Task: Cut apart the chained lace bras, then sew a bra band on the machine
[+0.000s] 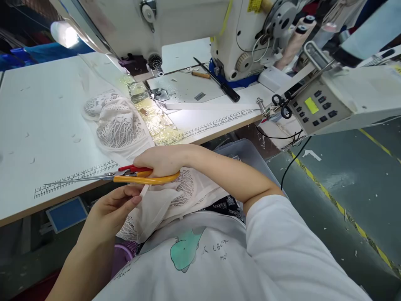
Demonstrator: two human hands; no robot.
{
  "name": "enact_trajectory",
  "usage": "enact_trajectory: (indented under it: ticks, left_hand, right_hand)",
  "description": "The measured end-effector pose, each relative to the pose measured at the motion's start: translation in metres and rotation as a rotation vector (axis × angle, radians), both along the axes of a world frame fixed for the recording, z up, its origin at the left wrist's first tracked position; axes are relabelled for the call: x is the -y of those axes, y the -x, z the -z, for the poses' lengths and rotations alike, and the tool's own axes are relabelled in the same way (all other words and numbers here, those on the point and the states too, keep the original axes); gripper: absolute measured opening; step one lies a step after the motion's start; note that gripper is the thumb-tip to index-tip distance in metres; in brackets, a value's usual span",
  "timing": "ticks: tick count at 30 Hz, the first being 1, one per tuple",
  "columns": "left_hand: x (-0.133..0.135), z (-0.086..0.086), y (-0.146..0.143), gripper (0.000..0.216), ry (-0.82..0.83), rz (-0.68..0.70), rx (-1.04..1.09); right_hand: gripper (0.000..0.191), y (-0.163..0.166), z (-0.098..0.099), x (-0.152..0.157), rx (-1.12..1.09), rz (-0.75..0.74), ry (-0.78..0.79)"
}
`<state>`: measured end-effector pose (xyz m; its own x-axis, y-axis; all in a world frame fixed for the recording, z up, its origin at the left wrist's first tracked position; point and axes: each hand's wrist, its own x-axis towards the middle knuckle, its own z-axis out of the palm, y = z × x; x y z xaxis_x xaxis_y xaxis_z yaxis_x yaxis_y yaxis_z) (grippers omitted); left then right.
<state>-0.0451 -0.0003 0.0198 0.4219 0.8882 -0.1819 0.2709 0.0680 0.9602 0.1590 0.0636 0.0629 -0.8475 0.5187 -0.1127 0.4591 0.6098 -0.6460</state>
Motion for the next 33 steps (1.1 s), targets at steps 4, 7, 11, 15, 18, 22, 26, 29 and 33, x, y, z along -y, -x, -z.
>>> enact_trajectory:
  ticks: [4,7,11,15,18,22,26,29,33]
  left_hand:
    - [-0.001,0.004,-0.003,0.01,-0.002,-0.054,0.072]
    - [-0.003,0.005,-0.005,0.011,0.026,-0.104,0.055]
    - [-0.005,0.005,-0.005,0.014,0.065,-0.12,0.032]
    - [-0.005,0.006,-0.005,0.016,0.089,-0.142,0.047]
    - [-0.005,0.005,-0.006,0.018,0.111,-0.167,0.056]
    - [-0.006,0.002,-0.01,0.021,0.13,-0.196,0.068]
    - [-0.006,0.0,-0.015,0.024,0.154,-0.161,0.069]
    - [-0.004,0.002,-0.018,0.026,0.208,-0.167,0.112]
    - [0.0,0.007,-0.018,0.028,0.288,-0.242,0.2]
  right_hand:
    - [0.026,0.002,-0.001,0.001,-0.018,0.015,-0.002]
    - [0.026,0.001,-0.002,0.002,-0.022,0.02,-0.001]
    - [0.027,0.001,-0.002,0.002,-0.016,0.018,-0.001]
    - [0.026,0.001,-0.001,0.002,-0.039,0.019,0.01]
    - [0.025,0.002,0.0,0.002,-0.06,0.013,0.028]
    - [0.027,0.003,-0.001,0.001,-0.058,0.004,0.018]
    - [0.027,0.005,-0.001,0.003,-0.061,0.011,0.011]
    - [0.027,0.005,0.001,0.005,-0.083,0.027,0.017]
    - [0.024,0.003,0.01,0.015,-0.22,0.177,0.085]
